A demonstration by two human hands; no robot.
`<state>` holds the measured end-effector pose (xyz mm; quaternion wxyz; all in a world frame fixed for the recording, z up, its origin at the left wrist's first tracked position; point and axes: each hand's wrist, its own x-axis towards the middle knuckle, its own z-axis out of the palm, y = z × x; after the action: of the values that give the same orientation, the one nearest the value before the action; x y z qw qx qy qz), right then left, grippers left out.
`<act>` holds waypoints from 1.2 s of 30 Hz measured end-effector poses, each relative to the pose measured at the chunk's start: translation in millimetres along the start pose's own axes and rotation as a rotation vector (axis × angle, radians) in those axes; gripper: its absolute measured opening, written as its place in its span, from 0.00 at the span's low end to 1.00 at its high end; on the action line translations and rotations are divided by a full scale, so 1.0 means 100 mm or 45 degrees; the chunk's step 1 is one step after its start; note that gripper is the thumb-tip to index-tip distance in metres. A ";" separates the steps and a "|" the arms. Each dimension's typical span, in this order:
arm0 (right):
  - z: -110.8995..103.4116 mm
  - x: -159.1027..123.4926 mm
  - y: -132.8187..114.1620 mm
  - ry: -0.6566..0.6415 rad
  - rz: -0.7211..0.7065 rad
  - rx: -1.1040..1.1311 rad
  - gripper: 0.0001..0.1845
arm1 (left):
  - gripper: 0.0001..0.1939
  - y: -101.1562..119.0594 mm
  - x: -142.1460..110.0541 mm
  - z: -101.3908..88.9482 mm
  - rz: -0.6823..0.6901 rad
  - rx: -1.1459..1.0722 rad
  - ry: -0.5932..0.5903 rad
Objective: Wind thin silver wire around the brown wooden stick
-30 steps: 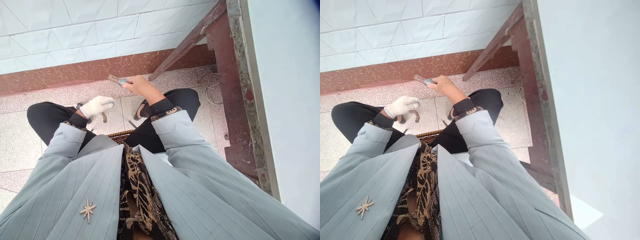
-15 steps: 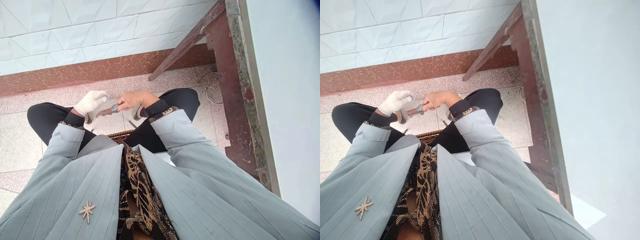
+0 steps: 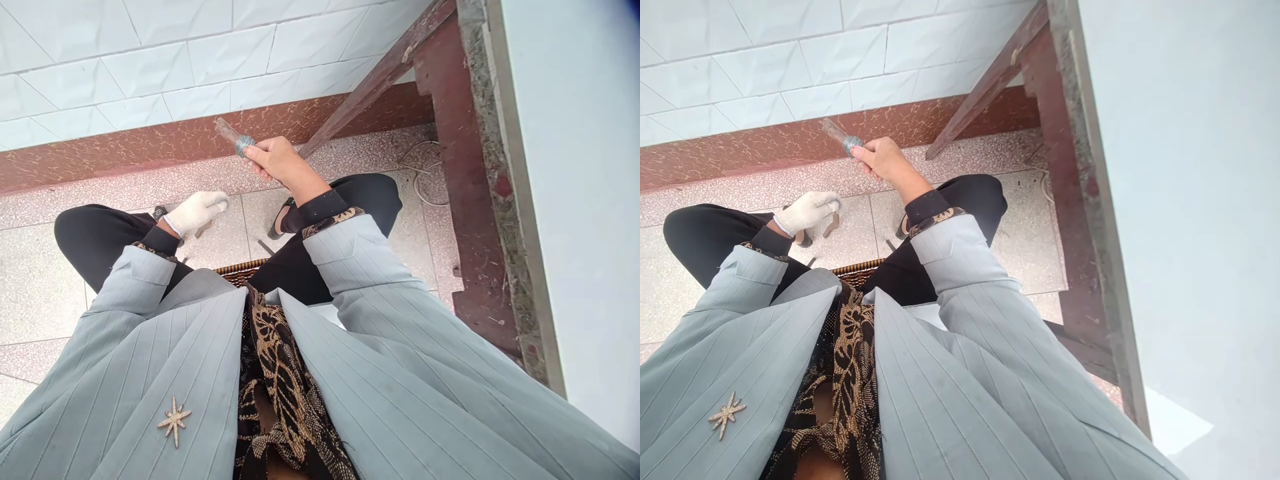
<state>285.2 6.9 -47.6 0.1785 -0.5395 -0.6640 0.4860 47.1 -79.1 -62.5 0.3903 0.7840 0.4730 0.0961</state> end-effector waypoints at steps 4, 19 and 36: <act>0.01 0.04 0.01 -0.035 0.001 -0.398 0.20 | 0.15 0.06 -0.03 -0.04 0.035 0.027 -0.004; 0.02 -0.18 -0.11 -0.476 -0.343 0.181 0.24 | 0.16 -0.03 -0.05 -0.13 -0.033 -0.147 0.233; 0.05 0.06 0.05 -0.163 -0.041 -0.644 0.20 | 0.19 0.08 -0.07 -0.12 0.036 0.038 -0.087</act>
<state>282.3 10.3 -56.0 0.0033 -0.5244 -0.7828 0.3349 42.5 -80.4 -46.6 0.3931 0.7993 0.4495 0.0676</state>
